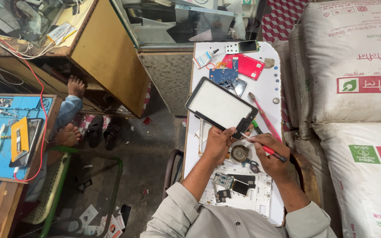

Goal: The person holds a tablet in one hand and uses a small screwdriver to pry along the edge of the tablet's screen assembly, working around the bezel over a workbench covered with disassembled phone parts and tools. The tablet remains held in the lap-facing position as they continue prying along the edge.

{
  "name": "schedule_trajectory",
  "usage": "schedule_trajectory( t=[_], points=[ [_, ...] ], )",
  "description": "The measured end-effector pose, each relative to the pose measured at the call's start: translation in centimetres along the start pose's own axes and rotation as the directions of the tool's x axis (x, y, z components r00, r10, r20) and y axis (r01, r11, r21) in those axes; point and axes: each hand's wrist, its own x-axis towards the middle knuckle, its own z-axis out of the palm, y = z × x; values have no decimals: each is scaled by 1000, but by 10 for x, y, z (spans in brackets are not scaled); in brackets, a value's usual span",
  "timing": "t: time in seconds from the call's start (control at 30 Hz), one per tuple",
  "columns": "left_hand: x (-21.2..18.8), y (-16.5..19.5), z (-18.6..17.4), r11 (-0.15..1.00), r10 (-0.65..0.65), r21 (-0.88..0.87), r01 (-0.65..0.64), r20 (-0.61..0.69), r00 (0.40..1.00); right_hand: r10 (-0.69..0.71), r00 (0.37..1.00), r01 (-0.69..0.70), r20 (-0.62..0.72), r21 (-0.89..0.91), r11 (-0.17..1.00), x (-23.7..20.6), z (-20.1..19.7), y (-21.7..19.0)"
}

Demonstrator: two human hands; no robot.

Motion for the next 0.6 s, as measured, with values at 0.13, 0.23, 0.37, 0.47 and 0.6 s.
schedule_trajectory(
  t=[0.13, 0.23, 0.37, 0.47, 0.6],
  points=[
    [-1, 0, -1, 1000, -20, 6, 20, 13, 1000, -8, 1000, 8, -16, -24, 1000, 0, -1, 0],
    [0, -1, -1, 1000, -11, -2, 11, 27, 1000, -44, 998, 46, 42, -58, 997, 0, -3, -3],
    [1, -1, 0, 1000, 19, 3, -20, 19, 1000, 38, 999, -41, -36, -75, 996, 1, -3, -4],
    [1, 0, 0, 1000, -6, -12, 7, 15, 1000, -166, 985, 171, 49, -127, 977, 2, -1, -2],
    [1, -1, 0, 1000, 9, 18, -9, -3, 1000, -97, 995, 97, 4, -108, 989, 2, 1, -3]
  ],
)
